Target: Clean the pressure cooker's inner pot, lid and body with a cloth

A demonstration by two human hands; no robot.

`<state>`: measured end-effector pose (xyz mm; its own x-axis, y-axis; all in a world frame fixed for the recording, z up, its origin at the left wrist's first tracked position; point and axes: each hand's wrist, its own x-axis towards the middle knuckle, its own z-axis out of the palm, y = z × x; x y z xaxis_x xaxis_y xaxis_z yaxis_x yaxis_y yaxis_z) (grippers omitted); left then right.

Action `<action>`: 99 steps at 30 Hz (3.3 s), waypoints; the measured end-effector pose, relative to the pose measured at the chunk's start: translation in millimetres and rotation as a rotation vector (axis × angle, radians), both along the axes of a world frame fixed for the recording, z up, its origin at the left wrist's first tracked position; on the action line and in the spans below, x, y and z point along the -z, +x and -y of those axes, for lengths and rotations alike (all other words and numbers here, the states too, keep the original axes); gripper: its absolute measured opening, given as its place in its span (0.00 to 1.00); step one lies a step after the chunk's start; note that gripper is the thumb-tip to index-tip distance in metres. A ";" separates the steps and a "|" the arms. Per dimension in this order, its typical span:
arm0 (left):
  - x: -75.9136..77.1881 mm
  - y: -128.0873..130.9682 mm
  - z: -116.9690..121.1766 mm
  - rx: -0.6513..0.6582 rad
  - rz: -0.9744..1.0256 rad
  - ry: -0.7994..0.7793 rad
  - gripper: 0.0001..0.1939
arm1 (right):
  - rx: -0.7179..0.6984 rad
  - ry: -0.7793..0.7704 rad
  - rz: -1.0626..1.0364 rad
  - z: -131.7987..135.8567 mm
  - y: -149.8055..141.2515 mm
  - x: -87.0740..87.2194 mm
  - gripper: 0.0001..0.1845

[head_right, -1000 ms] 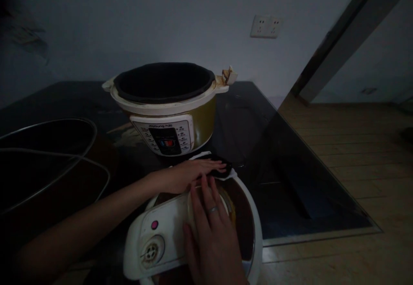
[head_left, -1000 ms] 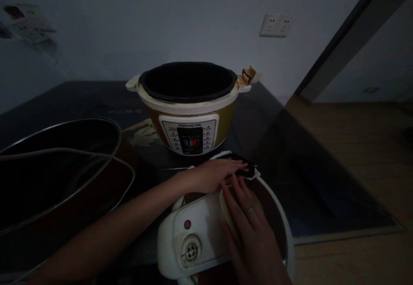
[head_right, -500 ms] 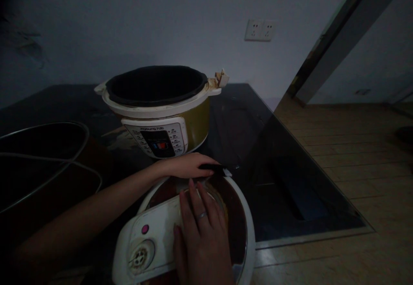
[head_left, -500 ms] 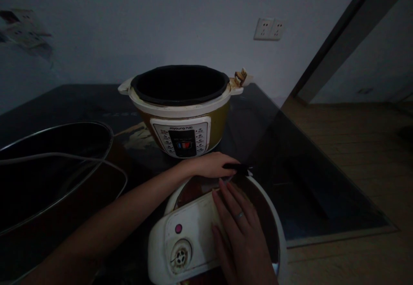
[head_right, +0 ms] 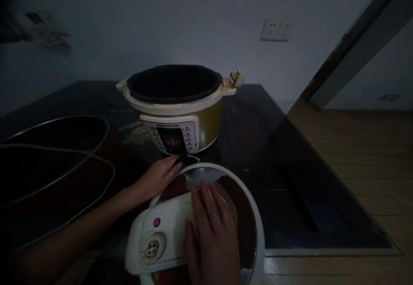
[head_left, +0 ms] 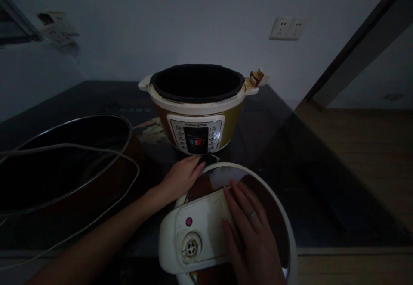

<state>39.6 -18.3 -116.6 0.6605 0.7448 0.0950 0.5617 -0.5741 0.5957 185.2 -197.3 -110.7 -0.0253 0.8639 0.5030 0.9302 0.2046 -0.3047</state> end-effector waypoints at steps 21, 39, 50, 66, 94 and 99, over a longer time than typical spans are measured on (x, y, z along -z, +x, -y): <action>13.1 -74.8 78.1 -0.787 0.423 -0.510 0.24 | -0.149 -0.021 -0.010 -10.7 -4.2 -0.2 0.31; 7.1 -62.0 61.4 -0.217 0.203 -0.173 0.24 | -0.168 -0.009 0.070 -13.3 -0.7 -0.7 0.34; -24.3 -14.3 24.6 0.189 -0.088 -0.063 0.24 | -0.154 -0.001 0.066 -12.3 -3.0 -3.8 0.34; -24.5 84.8 -24.2 0.620 -0.084 -0.362 0.17 | -0.159 -0.034 0.052 -12.1 -5.4 -4.4 0.32; 5.7 -107.0 54.3 0.229 0.029 -0.079 0.27 | -0.167 -0.030 0.012 -12.3 -3.3 -4.0 0.31; -14.0 -56.3 28.9 0.363 -0.052 -0.005 0.27 | -0.165 -0.012 0.024 -11.6 -3.0 -2.2 0.33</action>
<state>-16.7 -47.2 -102.6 0.8857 0.4614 0.0513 0.3517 -0.7390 0.5746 182.2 -185.6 -108.6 -0.1790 0.8529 0.4904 0.8911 0.3518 -0.2865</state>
